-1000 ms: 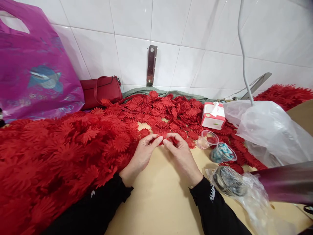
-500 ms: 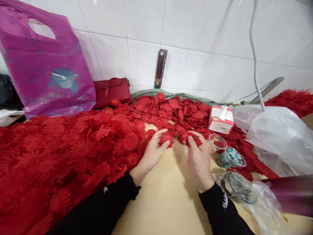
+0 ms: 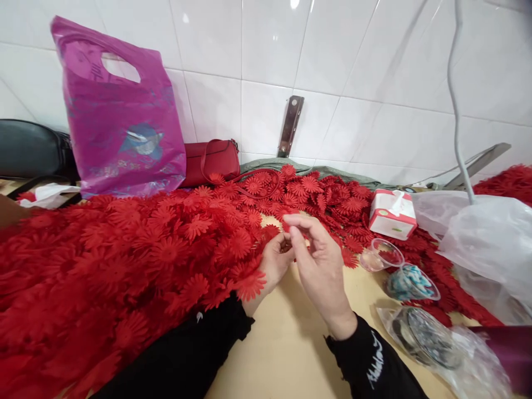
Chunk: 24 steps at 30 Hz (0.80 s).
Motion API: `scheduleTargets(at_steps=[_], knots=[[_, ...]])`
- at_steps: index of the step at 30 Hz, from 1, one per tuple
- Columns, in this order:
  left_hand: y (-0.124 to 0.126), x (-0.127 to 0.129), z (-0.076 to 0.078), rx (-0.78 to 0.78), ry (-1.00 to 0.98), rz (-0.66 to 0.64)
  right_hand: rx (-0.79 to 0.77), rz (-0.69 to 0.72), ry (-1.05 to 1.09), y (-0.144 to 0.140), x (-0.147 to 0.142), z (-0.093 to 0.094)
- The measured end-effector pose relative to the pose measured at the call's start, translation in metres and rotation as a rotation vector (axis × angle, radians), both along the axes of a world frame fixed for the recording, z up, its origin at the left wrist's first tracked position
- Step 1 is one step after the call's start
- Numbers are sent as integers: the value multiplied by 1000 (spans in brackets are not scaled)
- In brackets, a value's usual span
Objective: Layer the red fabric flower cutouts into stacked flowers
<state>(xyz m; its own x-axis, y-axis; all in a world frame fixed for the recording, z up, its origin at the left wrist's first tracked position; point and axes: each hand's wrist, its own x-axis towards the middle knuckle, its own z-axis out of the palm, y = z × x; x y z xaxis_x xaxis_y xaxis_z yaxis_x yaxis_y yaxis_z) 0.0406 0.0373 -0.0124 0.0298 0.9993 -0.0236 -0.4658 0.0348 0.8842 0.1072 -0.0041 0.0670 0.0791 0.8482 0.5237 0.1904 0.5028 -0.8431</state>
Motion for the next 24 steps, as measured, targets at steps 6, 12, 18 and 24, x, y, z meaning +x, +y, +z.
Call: scheduleTargets(at_steps=[6, 12, 18, 24], knots=[[3, -12, -3, 31, -79, -44, 132, -172, -232, -9, 40, -43], [2, -13, 0, 6, -116, -39, 126, -308, -326, -9, 42, -60], [-3, -7, 0, 31, -122, -110, -294, -19, 234, 8, 51, -75], [7, -33, 61, -288, -456, -26, -315, -85, 381, 19, 58, -89]])
